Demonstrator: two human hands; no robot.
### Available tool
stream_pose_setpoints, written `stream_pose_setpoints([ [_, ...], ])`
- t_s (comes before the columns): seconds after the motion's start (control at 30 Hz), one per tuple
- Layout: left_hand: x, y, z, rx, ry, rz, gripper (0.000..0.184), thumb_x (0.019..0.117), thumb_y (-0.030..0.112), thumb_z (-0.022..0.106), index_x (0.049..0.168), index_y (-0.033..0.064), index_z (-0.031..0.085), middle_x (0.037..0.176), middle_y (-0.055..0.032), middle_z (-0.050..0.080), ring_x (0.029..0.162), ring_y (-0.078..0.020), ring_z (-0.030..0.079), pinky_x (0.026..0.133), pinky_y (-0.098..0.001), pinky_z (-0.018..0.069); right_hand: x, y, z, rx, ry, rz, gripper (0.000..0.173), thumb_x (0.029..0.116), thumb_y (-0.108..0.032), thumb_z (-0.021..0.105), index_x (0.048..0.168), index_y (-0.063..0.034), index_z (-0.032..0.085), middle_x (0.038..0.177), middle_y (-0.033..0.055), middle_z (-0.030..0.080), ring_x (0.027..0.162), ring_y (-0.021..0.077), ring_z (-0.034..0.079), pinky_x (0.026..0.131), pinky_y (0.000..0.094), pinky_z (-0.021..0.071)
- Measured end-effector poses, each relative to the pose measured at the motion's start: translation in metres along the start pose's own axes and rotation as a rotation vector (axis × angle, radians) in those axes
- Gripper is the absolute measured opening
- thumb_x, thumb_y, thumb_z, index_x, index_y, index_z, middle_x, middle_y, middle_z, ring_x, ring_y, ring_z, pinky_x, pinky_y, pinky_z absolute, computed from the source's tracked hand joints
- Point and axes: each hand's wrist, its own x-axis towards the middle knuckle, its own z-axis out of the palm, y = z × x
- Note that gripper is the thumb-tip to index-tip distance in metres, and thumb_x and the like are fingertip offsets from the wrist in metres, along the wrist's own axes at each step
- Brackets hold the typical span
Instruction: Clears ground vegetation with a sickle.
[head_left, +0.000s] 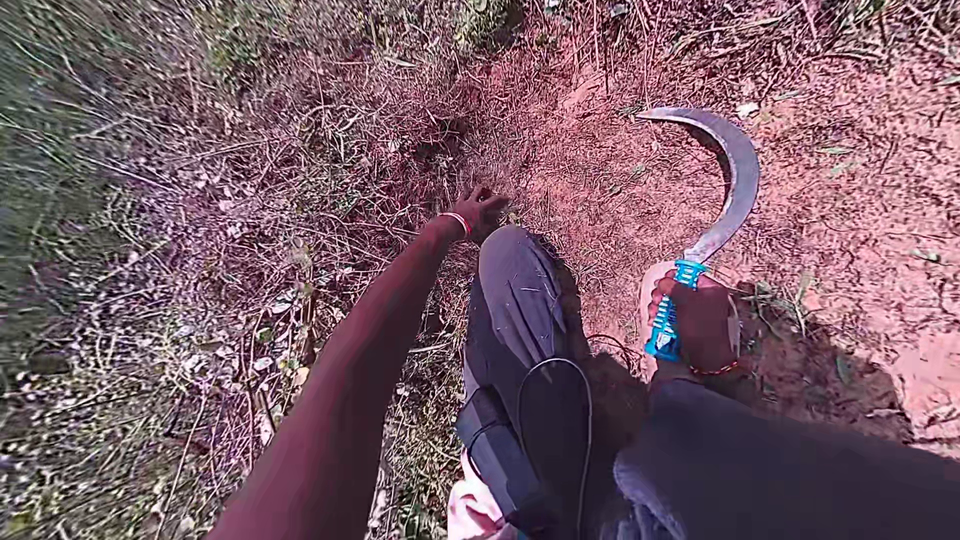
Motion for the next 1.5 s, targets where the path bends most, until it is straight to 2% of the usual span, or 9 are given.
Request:
stream_pose_setpoints([
  [0.2, -0.015, -0.006, 0.039, -0.012, 0.081, -0.028, 0.062, 0.0915, 0.008, 0.075, 0.149, 0.0223, 0.056, 0.164, -0.0186, 0.036, 0.147, -0.0524, 0.034, 0.103, -0.0693, 0.0454, -0.001, -0.003, -0.001, 0.031, -0.009, 0.029, 0.005, 0.096, 0.003, 0.052, 0.097, -0.0021, 0.051, 0.057, -0.0002, 0.056, 0.042, 0.011, 0.057, 0.04, 0.0267, 0.0535],
  [0.4, -0.001, -0.005, -0.034, -0.111, 0.266, -0.036, 0.056, 0.0834, 0.009, 0.081, 0.137, 0.0172, 0.067, 0.151, -0.0295, 0.049, 0.132, -0.0497, 0.054, 0.104, -0.0683, 0.0458, 0.001, -0.006, 0.0, 0.051, -0.006, 0.071, 0.007, 0.0959, 0.004, 0.054, 0.098, -0.001, 0.051, 0.057, 0.0011, 0.054, 0.041, 0.0112, 0.056, 0.041, 0.0259, 0.0525],
  [0.53, 0.008, 0.026, -0.115, -0.355, 0.3, -0.037, 0.073, 0.0879, 0.007, 0.079, 0.153, 0.0015, 0.045, 0.144, -0.031, 0.054, 0.132, -0.046, 0.055, 0.11, -0.0625, 0.0424, 0.001, -0.005, 0.0, 0.02, -0.008, 0.088, 0.007, 0.0965, 0.001, 0.054, 0.101, -0.0015, 0.049, 0.058, -0.0002, 0.053, 0.042, 0.0108, 0.056, 0.041, 0.0264, 0.0528],
  [0.63, 0.023, 0.054, -0.151, -0.317, 0.017, -0.014, 0.085, 0.0961, 0.016, 0.074, 0.164, 0.0123, 0.022, 0.154, -0.0295, 0.043, 0.133, -0.0497, 0.051, 0.1, -0.0688, 0.0444, 0.001, -0.006, 0.002, -0.009, -0.001, 0.086, 0.008, 0.0955, 0.0, 0.056, 0.102, 0.0002, 0.051, 0.059, 0.0011, 0.054, 0.042, 0.0116, 0.056, 0.042, 0.0271, 0.0531],
  [0.83, 0.092, 0.095, -0.072, -0.45, 0.277, -0.184, 0.085, 0.0962, 0.051, 0.068, 0.164, 0.0193, 0.028, 0.169, -0.0306, 0.011, 0.152, -0.0566, 0.019, 0.117, -0.0722, 0.0244, 0.0, -0.009, 0.0, -0.022, 0.015, 0.107, 0.008, 0.0962, 0.002, 0.056, 0.103, 0.0016, 0.051, 0.058, 0.0016, 0.054, 0.042, 0.0116, 0.056, 0.043, 0.0266, 0.0531],
  [1.07, 0.036, 0.081, -0.074, -0.723, 0.169, 0.119, 0.057, 0.1025, 0.03, 0.065, 0.153, 0.0121, 0.047, 0.153, -0.0257, 0.046, 0.136, -0.0439, 0.05, 0.104, -0.065, 0.0456, -0.002, -0.009, 0.005, -0.035, 0.031, 0.094, 0.009, 0.0938, 0.002, 0.057, 0.1, -0.0005, 0.051, 0.057, 0.0003, 0.054, 0.041, 0.0103, 0.056, 0.042, 0.0251, 0.0525],
  [1.2, 0.055, 0.032, -0.081, -0.705, 0.482, -0.156, 0.063, 0.0998, 0.033, 0.068, 0.155, 0.0118, 0.045, 0.163, -0.0256, 0.032, 0.146, -0.0453, 0.039, 0.114, -0.0635, 0.036, 0.0, -0.002, 0.004, 0.016, 0.006, 0.053, 0.008, 0.0918, 0.001, 0.056, 0.097, -0.0019, 0.051, 0.056, 0.0007, 0.054, 0.042, 0.0113, 0.056, 0.042, 0.026, 0.0526],
  [1.33, 0.079, 0.05, -0.039, -0.52, 0.378, -0.382, 0.075, 0.0989, 0.052, 0.061, 0.161, 0.0169, 0.036, 0.166, -0.0301, 0.024, 0.149, -0.0543, 0.028, 0.113, -0.0714, 0.0326, -0.001, -0.003, 0.001, 0.025, 0.003, 0.061, 0.006, 0.0928, 0.0, 0.055, 0.097, -0.0024, 0.05, 0.056, 0.0006, 0.054, 0.042, 0.0114, 0.056, 0.041, 0.0262, 0.0526],
  [1.5, 0.054, 0.074, -0.044, -0.503, 0.355, -0.02, 0.055, 0.1028, 0.036, 0.061, 0.146, 0.0037, 0.055, 0.154, -0.0313, 0.042, 0.141, -0.0503, 0.042, 0.114, -0.0665, 0.0351, -0.002, 0.0, 0.004, -0.049, 0.018, 0.035, 0.005, 0.0919, -0.002, 0.056, 0.096, -0.0028, 0.053, 0.057, -0.0001, 0.056, 0.043, 0.0113, 0.058, 0.043, 0.0278, 0.054],
])
